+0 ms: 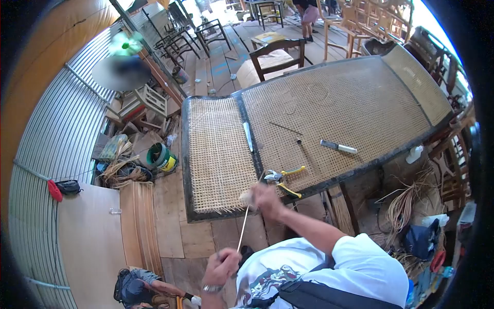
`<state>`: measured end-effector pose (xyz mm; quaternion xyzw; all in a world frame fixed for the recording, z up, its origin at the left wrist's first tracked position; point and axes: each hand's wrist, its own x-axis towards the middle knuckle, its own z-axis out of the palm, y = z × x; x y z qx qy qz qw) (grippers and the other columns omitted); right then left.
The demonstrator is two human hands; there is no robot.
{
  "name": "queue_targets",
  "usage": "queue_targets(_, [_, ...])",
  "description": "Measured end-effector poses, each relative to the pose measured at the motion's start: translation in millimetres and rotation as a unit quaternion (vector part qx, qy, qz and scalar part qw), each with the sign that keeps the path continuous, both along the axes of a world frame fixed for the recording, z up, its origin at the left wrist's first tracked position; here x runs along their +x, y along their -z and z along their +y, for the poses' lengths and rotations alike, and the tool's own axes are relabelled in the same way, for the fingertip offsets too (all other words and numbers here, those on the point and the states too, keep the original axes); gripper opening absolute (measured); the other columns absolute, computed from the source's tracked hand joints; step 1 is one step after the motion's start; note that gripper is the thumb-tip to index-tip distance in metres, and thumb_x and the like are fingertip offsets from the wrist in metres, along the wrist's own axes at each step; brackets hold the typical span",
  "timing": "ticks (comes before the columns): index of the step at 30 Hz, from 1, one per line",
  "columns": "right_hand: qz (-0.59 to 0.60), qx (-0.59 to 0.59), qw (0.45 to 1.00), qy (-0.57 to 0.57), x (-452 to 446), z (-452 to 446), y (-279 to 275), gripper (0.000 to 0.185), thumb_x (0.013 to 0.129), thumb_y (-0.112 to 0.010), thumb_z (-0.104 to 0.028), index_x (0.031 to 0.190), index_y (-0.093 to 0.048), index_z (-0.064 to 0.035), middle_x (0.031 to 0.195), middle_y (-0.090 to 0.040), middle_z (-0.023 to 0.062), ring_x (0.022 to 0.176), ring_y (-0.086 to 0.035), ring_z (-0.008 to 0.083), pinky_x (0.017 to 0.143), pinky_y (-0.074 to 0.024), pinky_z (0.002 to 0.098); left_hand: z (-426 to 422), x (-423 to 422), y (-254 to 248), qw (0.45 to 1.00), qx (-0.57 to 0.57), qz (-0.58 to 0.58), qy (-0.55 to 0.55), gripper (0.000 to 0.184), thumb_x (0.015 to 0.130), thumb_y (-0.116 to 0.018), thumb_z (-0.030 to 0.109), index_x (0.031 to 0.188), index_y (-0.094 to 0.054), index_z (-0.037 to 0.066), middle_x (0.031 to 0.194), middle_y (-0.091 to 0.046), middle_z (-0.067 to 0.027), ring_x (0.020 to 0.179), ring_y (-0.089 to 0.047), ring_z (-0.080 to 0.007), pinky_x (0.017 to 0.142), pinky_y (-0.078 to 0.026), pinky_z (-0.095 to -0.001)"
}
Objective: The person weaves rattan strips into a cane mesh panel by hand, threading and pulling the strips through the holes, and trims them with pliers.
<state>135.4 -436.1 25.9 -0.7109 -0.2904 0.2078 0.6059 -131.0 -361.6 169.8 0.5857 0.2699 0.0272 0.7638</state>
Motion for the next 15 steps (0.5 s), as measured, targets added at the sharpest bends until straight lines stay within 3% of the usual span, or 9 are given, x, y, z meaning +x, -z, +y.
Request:
queue_targets(1, [-0.026,-0.102,0.992,0.064,39.8,-2.2,9.4,0.04,0.106,-0.05,-0.036,0.098,-0.066,-0.0005,0.081,-0.067,0.0112,0.076,-0.065,0.019,0.07,-0.0515,0.0365,-2.6,-20.6,-15.8,0.998,0.012,-0.05,0.02,0.016,0.099,-0.064,0.017,0.093,-0.067,0.002,0.066,-0.058,0.0026,0.053,-0.047,-0.003,0.046,-0.035,-0.0209])
queue_targets(4, [0.058,-0.033,0.974,0.217,97.1,-17.6,22.5,0.026,0.103,-0.053,-0.025,0.097,-0.067,-0.0043,0.082,-0.069,0.0093,0.073,-0.063,0.0168,0.065,-0.0514,0.0374,-7.2,-37.2,-50.2,0.969,-0.073,-0.235,-0.006,0.017,0.099,-0.065,0.016,0.091,-0.067,0.002,0.065,-0.059,0.0013,0.053,-0.05,-0.004,0.046,-0.037,-0.0213])
queue_targets(6, [-0.064,-0.083,0.994,0.026,84.3,-29.7,-0.4,0.045,0.106,-0.048,-0.043,0.099,-0.067,-0.0027,0.093,-0.068,0.0163,0.083,-0.066,0.0251,0.072,-0.0522,0.0374,-7.0,-22.4,-60.8,0.959,0.035,-0.14,-0.243,0.023,0.102,-0.06,0.017,0.084,-0.062,0.003,0.07,-0.06,-0.0013,0.05,-0.045,-0.0056,0.044,-0.034,-0.0242])
queue_targets(7, [-0.066,-0.084,0.994,-0.033,72.9,-21.1,21.6,0.048,0.105,-0.05,-0.047,0.101,-0.067,-0.0029,0.097,-0.067,0.0135,0.087,-0.066,0.0225,0.076,-0.0526,0.0364,-5.7,-8.1,-58.2,0.96,0.033,-0.144,-0.237,0.023,0.102,-0.06,0.017,0.084,-0.062,0.003,0.07,-0.06,-0.0013,0.05,-0.045,-0.0056,0.044,-0.034,-0.0242])
queue_targets(8, [0.101,-0.037,0.984,-0.144,50.0,-28.0,-25.3,0.05,0.101,-0.054,-0.053,0.103,-0.066,-0.0045,0.096,-0.067,0.0117,0.09,-0.065,0.0209,0.08,-0.0528,0.036,-3.4,11.0,-51.1,0.97,0.104,-0.042,-0.213,0.021,0.101,-0.062,0.018,0.086,-0.064,0.002,0.068,-0.06,-0.0001,0.052,-0.048,-0.0048,0.045,-0.036,-0.0229])
queue_targets(9, [0.042,-0.098,0.979,-0.173,27.6,-22.0,-32.1,0.051,0.1,-0.057,-0.054,0.104,-0.065,-0.0038,0.097,-0.067,0.0105,0.09,-0.065,0.0207,0.081,-0.053,0.0356,-1.1,28.0,-41.0,0.964,0.176,0.06,-0.187,0.02,0.099,-0.065,0.018,0.088,-0.067,0.002,0.066,-0.061,0.0011,0.054,-0.052,-0.004,0.047,-0.039,-0.0216])
queue_targets(12, [0.065,-0.002,0.93,-0.363,-14.9,-15.6,-41.7,0.05,0.102,-0.057,-0.044,0.118,-0.06,0.0029,0.102,-0.067,0.0104,0.096,-0.065,0.0184,0.083,-0.053,0.0331,-2.0,52.2,9.5,0.97,0.206,0.07,-0.11,0.024,0.1,-0.065,0.021,0.084,-0.067,0.002,0.065,-0.06,0.0026,0.053,-0.051,-0.0026,0.046,-0.038,-0.0215])
queue_targets(13, [0.179,0.025,0.905,-0.385,-28.3,-21.4,-59.3,0.049,0.104,-0.055,-0.041,0.127,-0.057,0.0028,0.104,-0.066,0.0076,0.093,-0.064,0.0164,0.082,-0.0529,0.0318,-3.7,49.0,22.9,0.969,0.204,0.083,-0.111,0.024,0.1,-0.065,0.021,0.084,-0.067,0.002,0.065,-0.06,0.0026,0.053,-0.051,-0.0026,0.046,-0.038,-0.0215])
queue_targets(15, [0.146,0.078,0.892,-0.42,-37.1,-24.5,-53.5,0.045,0.105,-0.053,-0.038,0.128,-0.056,0.0017,0.103,-0.064,0.0048,0.089,-0.061,0.0133,0.08,-0.0523,0.0302,-7.4,51.7,39.2,0.958,0.253,0.086,-0.107,0.027,0.1,-0.065,0.022,0.081,-0.066,0.002,0.064,-0.059,0.0042,0.051,-0.048,-0.0017,0.045,-0.036,-0.0221])
